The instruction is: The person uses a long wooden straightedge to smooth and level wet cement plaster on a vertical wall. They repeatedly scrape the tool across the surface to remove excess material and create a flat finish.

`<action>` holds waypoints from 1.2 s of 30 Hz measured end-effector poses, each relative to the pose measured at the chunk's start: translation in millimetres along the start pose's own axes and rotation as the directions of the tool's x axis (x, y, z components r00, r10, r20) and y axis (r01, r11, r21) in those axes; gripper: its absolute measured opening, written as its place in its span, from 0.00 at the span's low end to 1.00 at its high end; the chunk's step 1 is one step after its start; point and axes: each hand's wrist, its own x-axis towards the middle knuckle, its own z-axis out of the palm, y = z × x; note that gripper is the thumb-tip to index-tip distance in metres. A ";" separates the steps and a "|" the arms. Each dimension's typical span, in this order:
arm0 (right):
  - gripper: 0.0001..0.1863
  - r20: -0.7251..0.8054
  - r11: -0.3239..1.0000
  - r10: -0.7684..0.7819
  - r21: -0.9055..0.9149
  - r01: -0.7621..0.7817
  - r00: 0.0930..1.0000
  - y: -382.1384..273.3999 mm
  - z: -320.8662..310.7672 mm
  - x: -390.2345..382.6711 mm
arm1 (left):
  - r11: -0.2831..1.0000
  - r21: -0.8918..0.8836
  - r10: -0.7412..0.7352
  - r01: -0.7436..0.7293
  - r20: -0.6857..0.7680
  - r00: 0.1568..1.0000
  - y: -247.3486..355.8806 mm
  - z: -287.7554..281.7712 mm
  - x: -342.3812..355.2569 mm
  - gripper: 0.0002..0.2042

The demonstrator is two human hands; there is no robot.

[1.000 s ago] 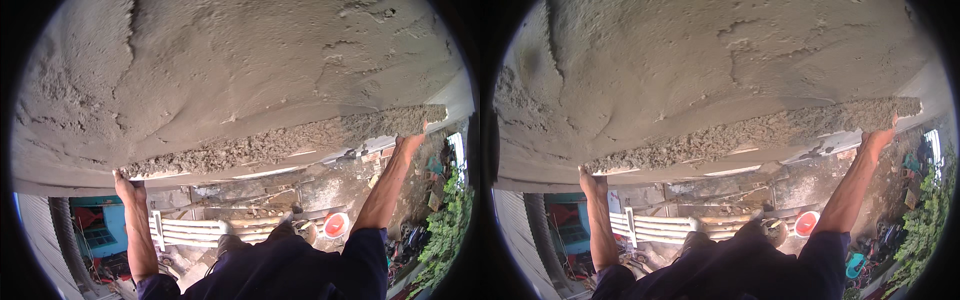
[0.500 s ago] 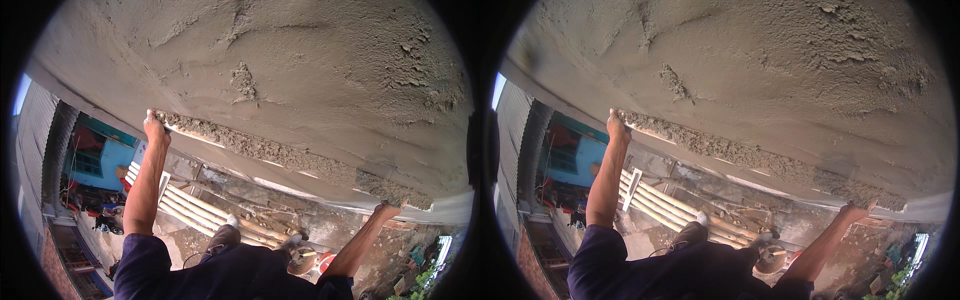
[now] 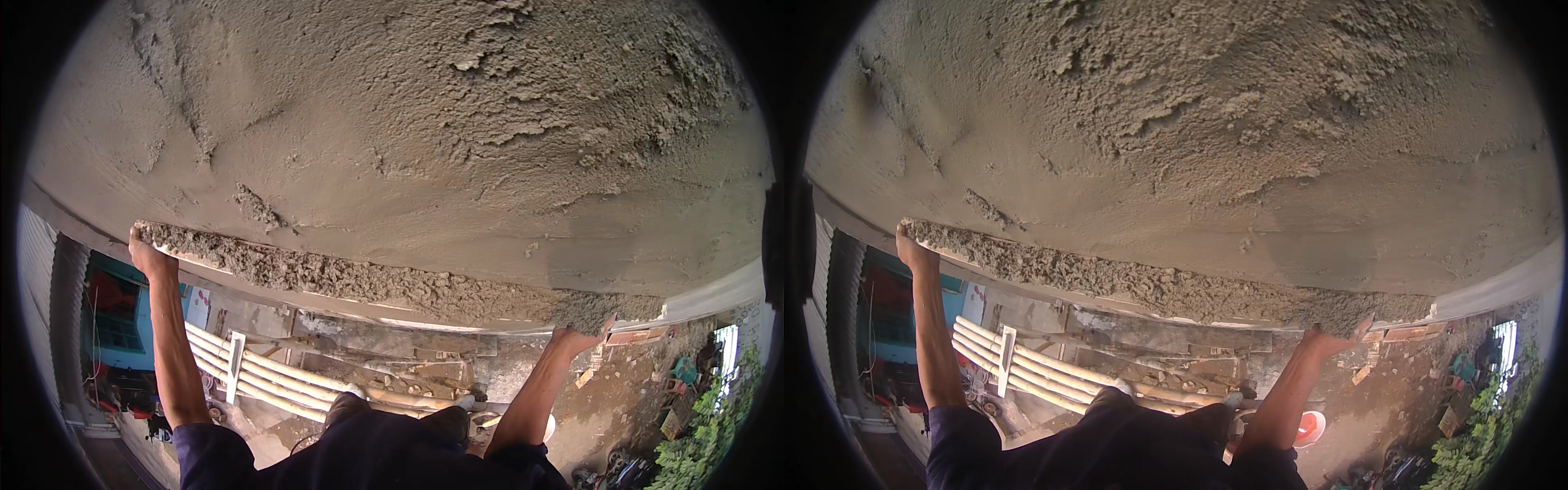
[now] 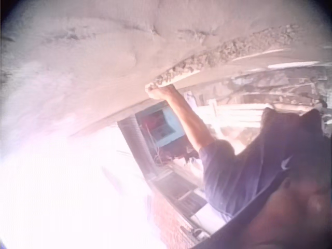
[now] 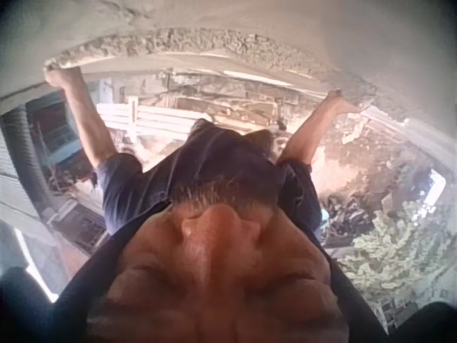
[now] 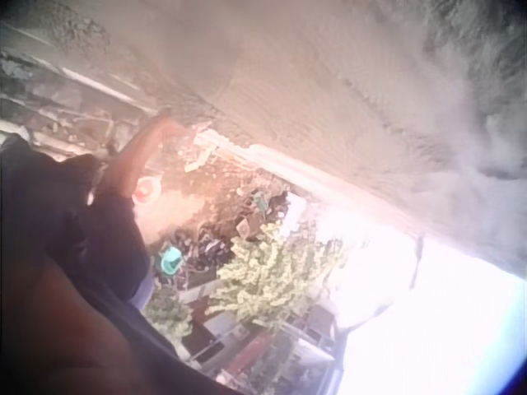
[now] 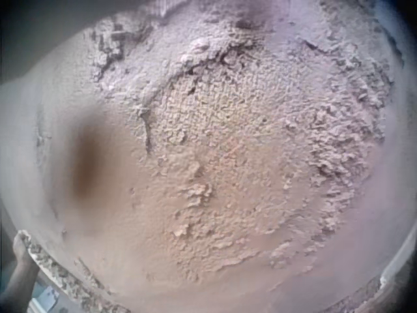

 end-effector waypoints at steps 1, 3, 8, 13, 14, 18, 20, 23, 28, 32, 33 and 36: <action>0.26 -0.009 1.000 0.003 0.011 -0.003 1.000 -9.0 0.2 11.1 | 1.000 0.021 0.015 -0.015 -0.008 1.000 10.0 13.6 -9.0 0.14; 0.25 -0.017 0.999 0.006 0.050 -0.005 1.000 -20.9 0.3 31.3 | 0.998 0.012 0.057 -0.058 0.024 0.998 26.7 42.1 -26.3 0.13; 0.23 -0.040 0.997 -0.073 -0.027 0.072 0.997 -52.0 -6.1 84.1 | 0.999 0.019 0.043 -0.042 -0.075 0.996 46.0 101.9 -82.1 0.10; 0.21 -0.063 0.983 -0.182 -0.029 0.180 0.981 -127.3 -28.6 208.5 | 0.998 -0.006 0.065 -0.066 -0.008 0.998 69.0 184.8 -193.6 0.10; 0.20 -0.053 0.980 -0.189 -0.070 0.186 0.980 -144.9 -33.6 240.2 | 0.994 0.067 0.087 -0.090 0.045 0.995 69.7 201.8 -218.4 0.11; 0.21 -0.001 0.976 -0.148 -0.159 0.146 0.989 -197.4 -50.7 337.5 | 0.948 0.319 -0.019 -0.021 0.121 0.992 71.1 230.2 -294.4 0.22; 0.21 0.005 0.973 -0.169 -0.160 0.167 0.986 -204.6 -52.5 353.7 | 0.932 0.363 -0.042 -0.011 0.139 0.989 70.9 230.9 -302.5 0.22; 0.20 0.068 0.959 -0.216 -0.174 0.225 0.974 -191.9 -50.4 331.3 | 0.938 0.344 -0.019 -0.035 0.153 0.988 67.8 216.4 -285.4 0.18; 0.19 0.158 0.933 -0.258 -0.216 0.288 0.953 -124.8 -29.5 211.7 | 0.898 0.417 0.071 -0.139 0.175 0.982 54.6 156.7 -197.1 0.19; 0.20 -0.041 0.979 -0.199 -0.043 0.197 0.979 -36.7 -1.1 94.7 | 0.873 0.443 0.175 -0.204 0.106 0.979 40.3 81.4 -79.4 0.21; 0.23 0.158 0.708 -0.441 -0.544 0.451 0.883 -8.4 0.7 60.1 | 0.830 0.531 0.139 -0.171 0.099 0.985 42.7 59.5 -44.9 0.22; 0.35 0.270 0.376 -0.578 -0.749 0.546 0.770 72.5 8.2 -39.6 | 0.852 0.479 0.233 -0.213 0.019 0.972 39.7 7.1 49.8 0.22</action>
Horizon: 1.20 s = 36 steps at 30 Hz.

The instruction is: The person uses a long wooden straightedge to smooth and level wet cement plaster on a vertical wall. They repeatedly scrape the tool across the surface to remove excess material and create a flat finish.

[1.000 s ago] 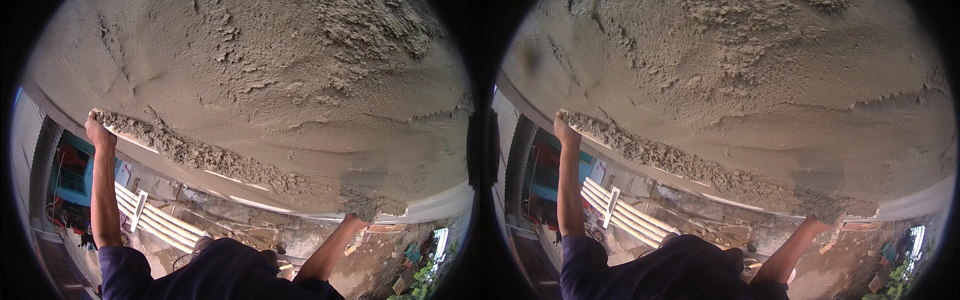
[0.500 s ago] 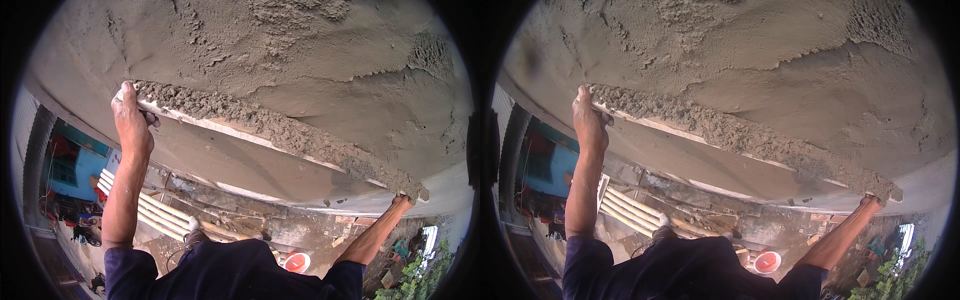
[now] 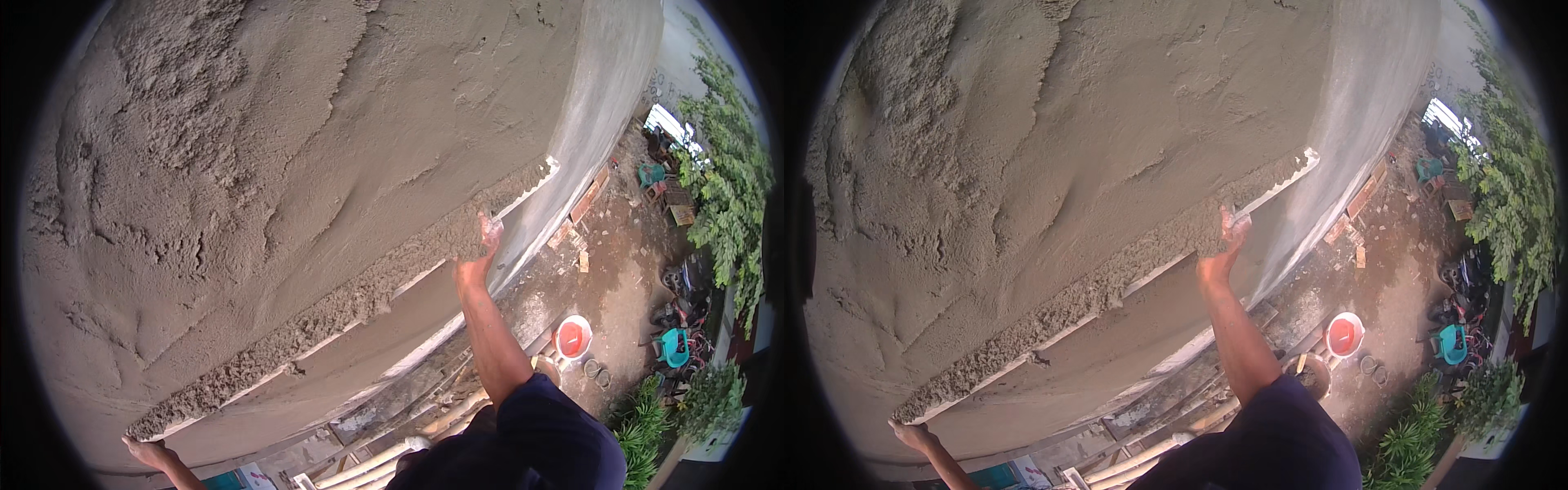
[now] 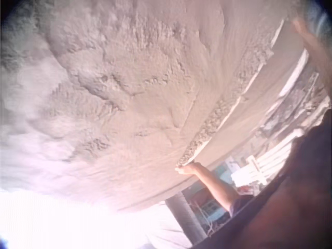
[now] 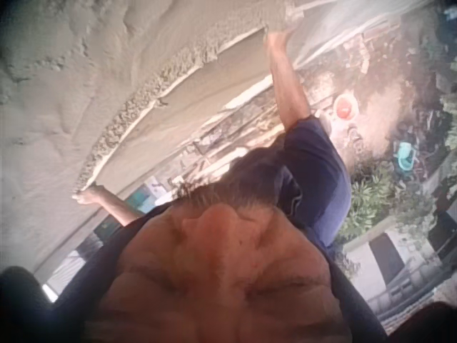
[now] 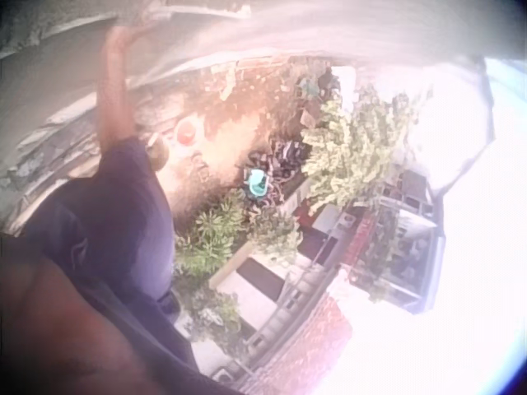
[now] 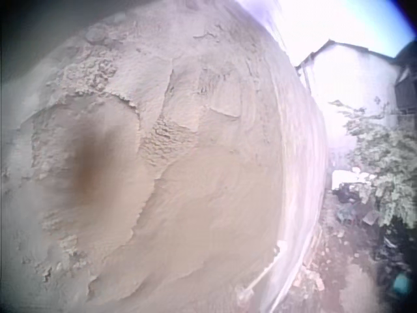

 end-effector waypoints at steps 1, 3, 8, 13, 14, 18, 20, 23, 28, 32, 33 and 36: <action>0.36 0.061 0.992 0.053 0.107 -0.059 0.997 -8.0 7.6 -32.7 | 1.000 0.025 0.001 0.000 -0.033 0.999 -11.2 -10.5 31.8 0.21; 0.38 0.231 0.730 0.368 0.529 -0.434 0.901 -27.9 18.8 -77.7 | 0.989 0.144 0.009 -0.016 0.051 0.999 -13.6 -32.6 83.5 0.29; 0.37 0.132 0.492 0.675 0.653 -0.576 0.726 -79.4 8.9 -54.0 | 0.665 0.576 0.441 -0.475 0.211 0.872 -16.3 -54.0 131.4 0.13; 0.29 0.096 0.764 0.534 0.370 -0.528 0.840 -82.5 -31.9 49.3 | 0.326 0.654 0.526 -0.682 0.474 0.706 -1.1 -41.9 83.0 0.12; 0.30 0.107 0.758 0.535 0.377 -0.532 0.838 -77.8 -36.6 68.4 | 0.207 0.668 0.536 -0.715 0.534 0.654 9.6 -32.7 64.9 0.12; 0.39 0.103 0.562 0.704 0.525 -0.639 0.703 -70.5 -51.0 116.8 | 0.965 0.214 0.118 -0.152 0.162 0.980 53.9 -7.8 -14.1 0.11; 0.48 0.140 0.480 0.729 0.593 -0.646 0.670 -73.6 -58.2 129.9 | 0.954 0.253 0.112 -0.161 0.195 0.974 72.3 -1.4 -35.5 0.10; 0.50 0.147 0.505 0.651 0.648 -0.570 0.745 -78.9 -72.9 153.9 | 0.998 0.062 -0.030 0.027 0.049 0.998 88.4 7.0 -53.6 0.09; 0.38 0.185 0.508 0.610 0.655 -0.559 0.771 -63.5 -100.0 240.4 | 0.969 -0.063 -0.221 0.240 0.221 0.950 94.6 35.2 -110.7 0.21; 0.31 -0.035 0.889 0.141 0.444 -0.111 0.989 -35.7 -117.0 343.4 | 0.935 -0.014 -0.347 0.353 0.158 0.925 115.1 60.5 -201.4 0.18; 0.28 -0.039 0.800 0.269 0.565 -0.201 0.962 -30.6 -119.2 364.5 | 0.923 -0.079 -0.350 0.377 0.234 0.907 125.9 66.7 -217.8 0.19; 0.24 0.001 0.603 0.401 0.752 -0.265 0.916 -23.2 -122.7 393.1 | 0.920 -0.113 -0.349 0.374 0.194 0.917 152.9 81.8 -248.3 0.19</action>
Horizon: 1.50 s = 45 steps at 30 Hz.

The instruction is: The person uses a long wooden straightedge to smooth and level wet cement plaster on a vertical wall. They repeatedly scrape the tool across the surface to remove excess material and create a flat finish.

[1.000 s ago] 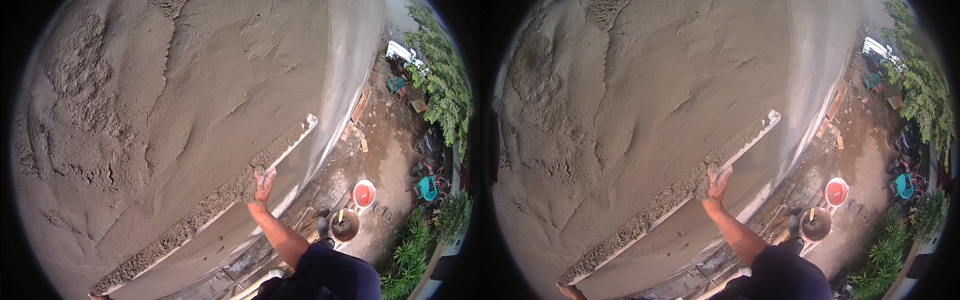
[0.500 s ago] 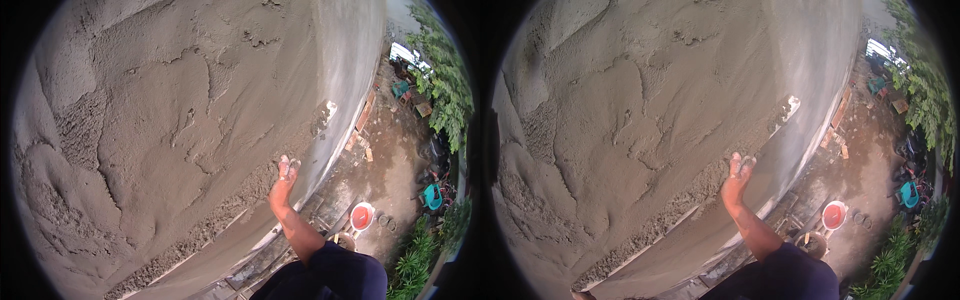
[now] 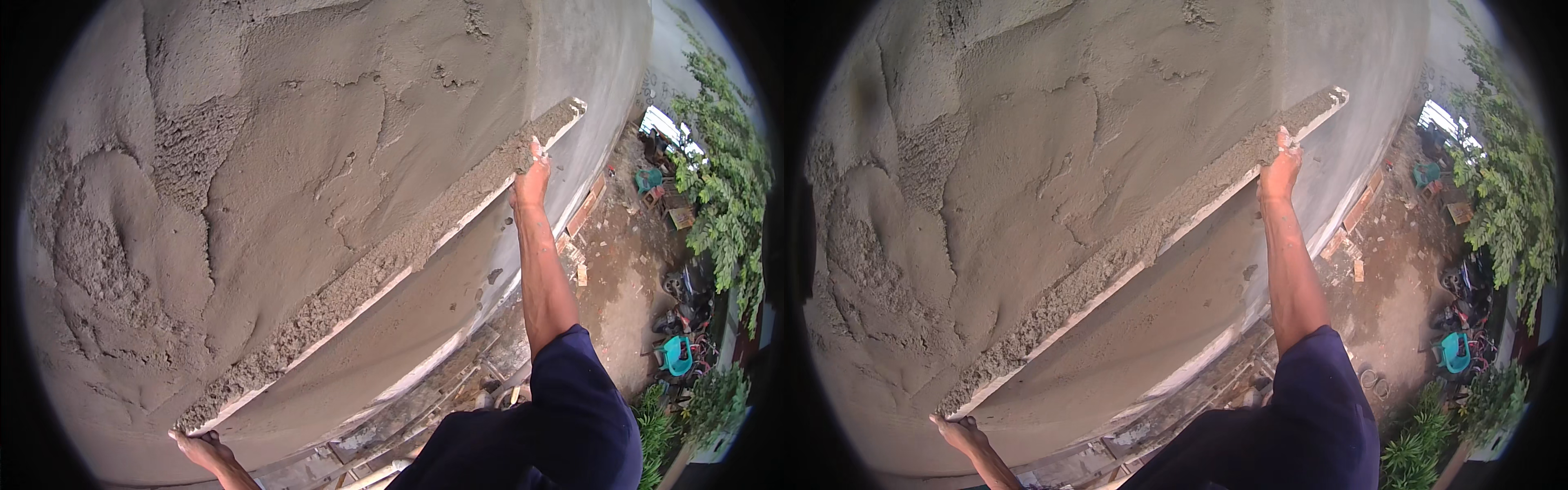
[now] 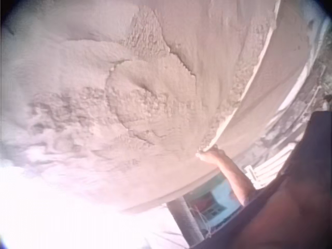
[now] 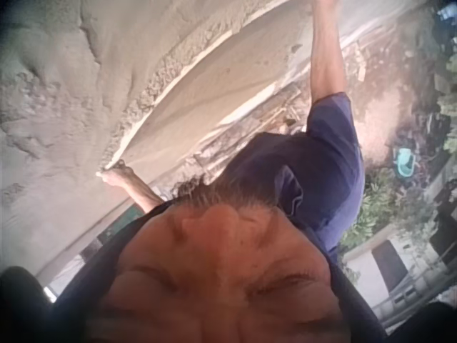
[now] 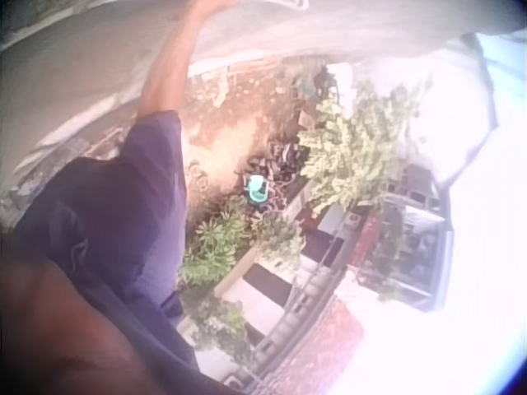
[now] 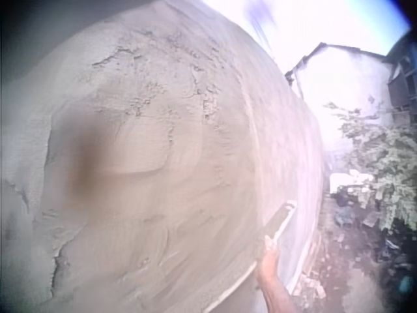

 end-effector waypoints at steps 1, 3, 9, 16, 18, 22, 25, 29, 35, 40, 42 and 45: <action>0.23 0.000 0.999 0.023 0.026 -0.023 1.000 2.2 0.1 0.0 | 0.999 -0.003 0.041 -0.041 -0.018 0.999 1.8 5.1 -3.8 0.19; 0.22 0.054 0.967 -0.103 -0.228 0.113 0.993 10.2 -1.7 -17.6 | 0.999 -0.021 0.034 -0.033 0.019 0.999 2.7 5.2 4.3 0.20; 0.25 0.222 0.727 -0.286 -0.584 0.362 0.932 53.1 -3.3 -160.3 | 0.998 0.064 0.010 -0.001 -0.140 0.990 -23.6 -76.7 126.6 0.22; 0.41 0.126 0.883 -0.005 -0.464 0.063 0.992 78.5 19.9 -381.0 | 0.999 0.006 0.038 -0.038 -0.174 0.984 -10.0 -204.4 303.5 0.26; 0.37 0.133 0.907 -0.034 -0.411 0.086 0.991 81.5 19.1 -400.8 | 0.997 -0.034 0.054 -0.062 -0.207 0.977 -9.1 -222.5 324.9 0.24; 0.34 0.417 0.524 -0.360 -0.650 0.551 0.834 80.7 13.5 -381.0 | 0.997 0.057 0.060 -0.054 -0.106 0.993 -7.7 -233.6 323.9 0.20; 0.52 0.350 0.519 -0.365 -0.693 0.501 0.863 70.0 18.9 -336.1 | 0.986 0.060 0.160 -0.154 -0.098 0.982 2.4 -208.0 294.9 0.17; 0.39 0.231 0.821 -0.255 -0.462 0.337 0.939 27.6 38.4 -240.9 | 0.987 0.027 0.163 -0.161 -0.131 0.978 36.3 -146.7 224.2 0.16; 0.19 0.228 0.943 -0.236 0.289 0.166 0.945 -91.4 66.0 -74.6 | 0.990 -0.010 0.141 -0.142 -0.080 0.987 90.5 -61.1 68.7 0.17; 0.16 0.156 0.992 -0.117 -0.027 0.123 0.981 -183.0 93.7 33.5 | 0.987 -0.054 0.157 -0.152 0.128 0.979 102.0 -1.6 -31.7 0.19; 0.15 0.089 0.990 -0.127 -0.054 0.132 0.988 -190.9 91.1 65.3 | 0.995 -0.089 0.053 -0.042 0.120 0.991 102.4 10.6 -52.5 0.19; 0.12 0.124 0.975 -0.159 -0.137 0.176 0.979 -170.7 75.2 86.5 | 0.989 -0.149 0.006 0.019 0.166 0.986 95.9 13.8 -60.1 0.18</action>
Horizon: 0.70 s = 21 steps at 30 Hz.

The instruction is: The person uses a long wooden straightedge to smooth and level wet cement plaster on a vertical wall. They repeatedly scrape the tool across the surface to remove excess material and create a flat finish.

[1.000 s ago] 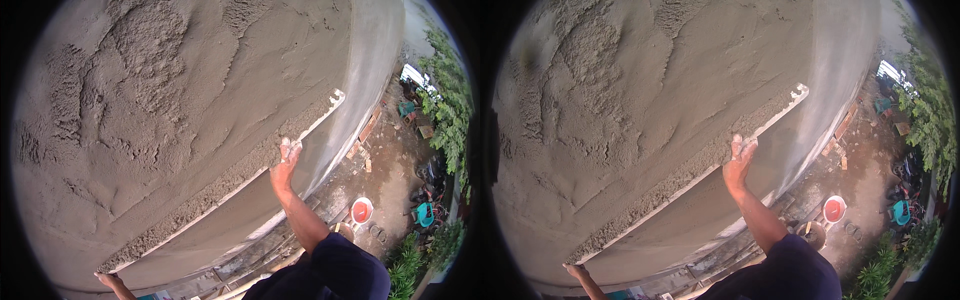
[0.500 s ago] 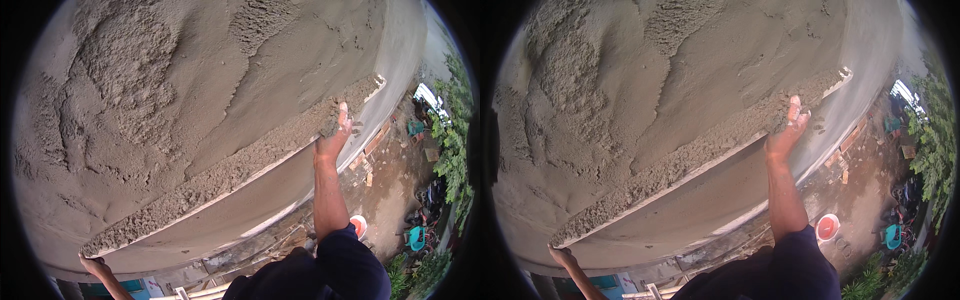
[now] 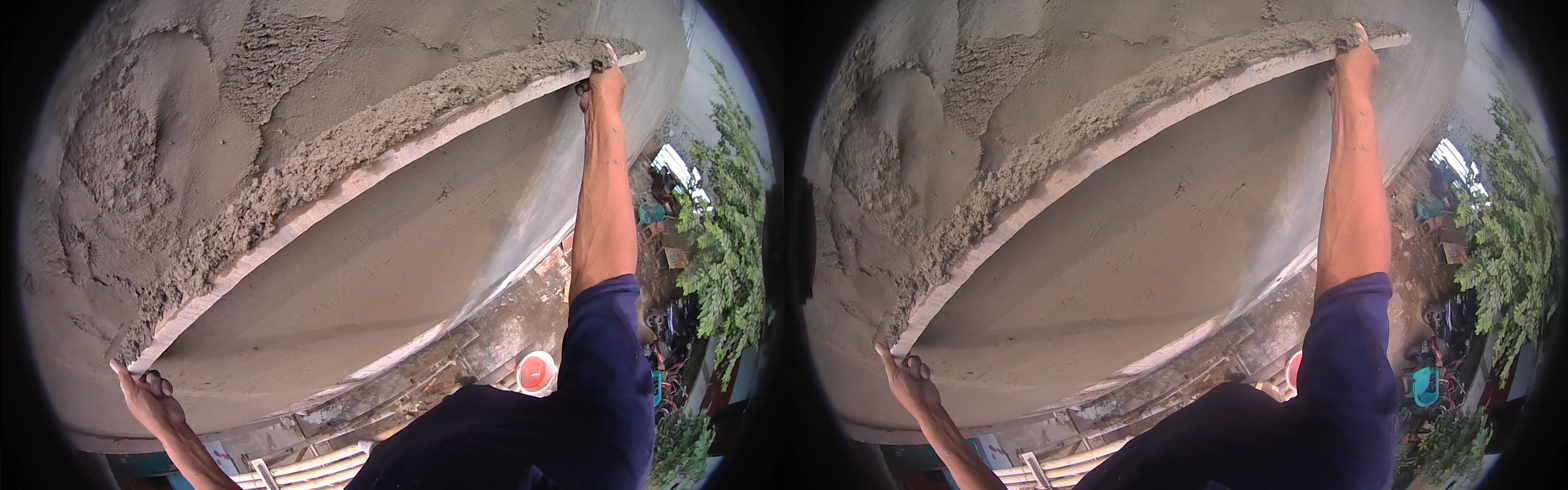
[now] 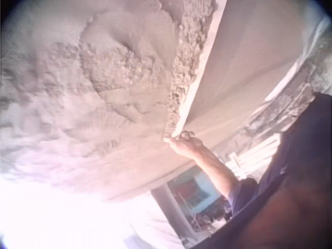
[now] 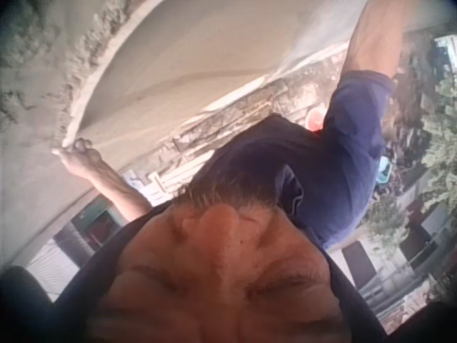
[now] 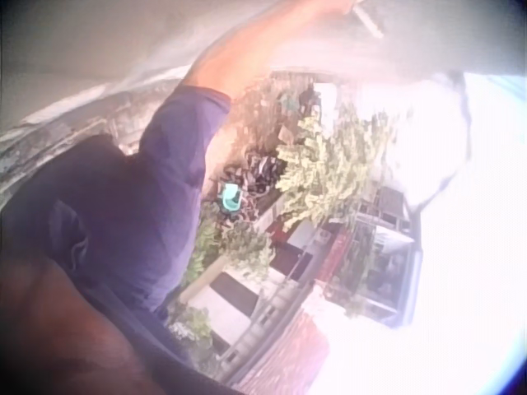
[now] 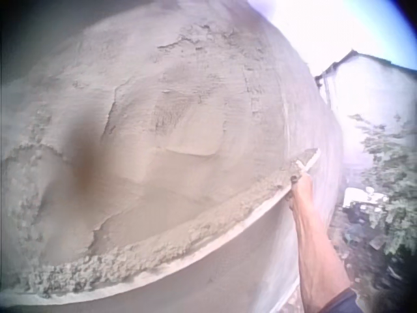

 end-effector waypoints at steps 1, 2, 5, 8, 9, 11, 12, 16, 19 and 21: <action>0.13 -0.001 0.996 -0.031 -0.081 0.031 1.000 11.7 -7.0 -3.3 | 1.000 -0.005 -0.001 0.001 -0.008 1.000 -3.7 -4.2 1.8 0.18; 0.14 0.003 0.985 -0.060 -0.161 0.060 0.998 25.4 -11.6 -14.2 | 1.000 0.008 0.012 -0.011 -0.033 0.999 -8.8 -12.0 5.6 0.18; 0.17 0.023 0.926 -0.167 -0.340 0.164 0.986 58.8 -18.8 -64.5 | 1.000 0.000 -0.019 0.019 -0.070 0.997 -33.4 -45.5 23.8 0.17; 0.21 -0.041 0.965 -0.123 -0.236 0.110 0.992 92.6 -24.0 -133.5 | 0.999 0.025 -0.017 0.020 -0.098 0.995 -61.9 -85.7 54.9 0.16; 0.24 -0.094 0.992 0.121 0.045 -0.117 0.988 109.5 -24.9 -160.8 | 0.999 0.025 -0.036 0.039 -0.110 0.993 -67.2 -97.5 71.5 0.15; 0.24 -0.077 0.983 0.165 0.096 -0.158 0.983 144.9 -29.7 -207.9 | 0.997 0.074 -0.006 0.017 -0.143 0.990 -73.3 -121.1 101.7 0.14; 0.23 -0.101 0.977 0.205 0.085 -0.197 0.974 162.8 -34.6 -230.7 | 0.993 0.115 0.025 -0.002 -0.196 0.980 -73.9 -133.4 115.4 0.14; 0.25 -0.023 0.978 0.092 -0.188 -0.095 0.996 246.5 -45.5 -307.9 | 0.975 0.214 0.099 -0.067 -0.141 0.985 -78.7 -152.4 167.4 0.14; 0.30 -0.110 0.893 0.423 -0.117 -0.434 0.899 300.7 -56.9 -374.2 | 0.953 0.286 0.136 -0.101 -0.103 0.985 -85.8 -171.2 197.3 0.17; 0.33 -0.180 0.806 0.560 -0.103 -0.582 0.808 335.8 -52.0 -426.9 | 0.930 0.320 0.196 -0.182 -0.012 0.980 -100.1 -177.2 232.4 0.18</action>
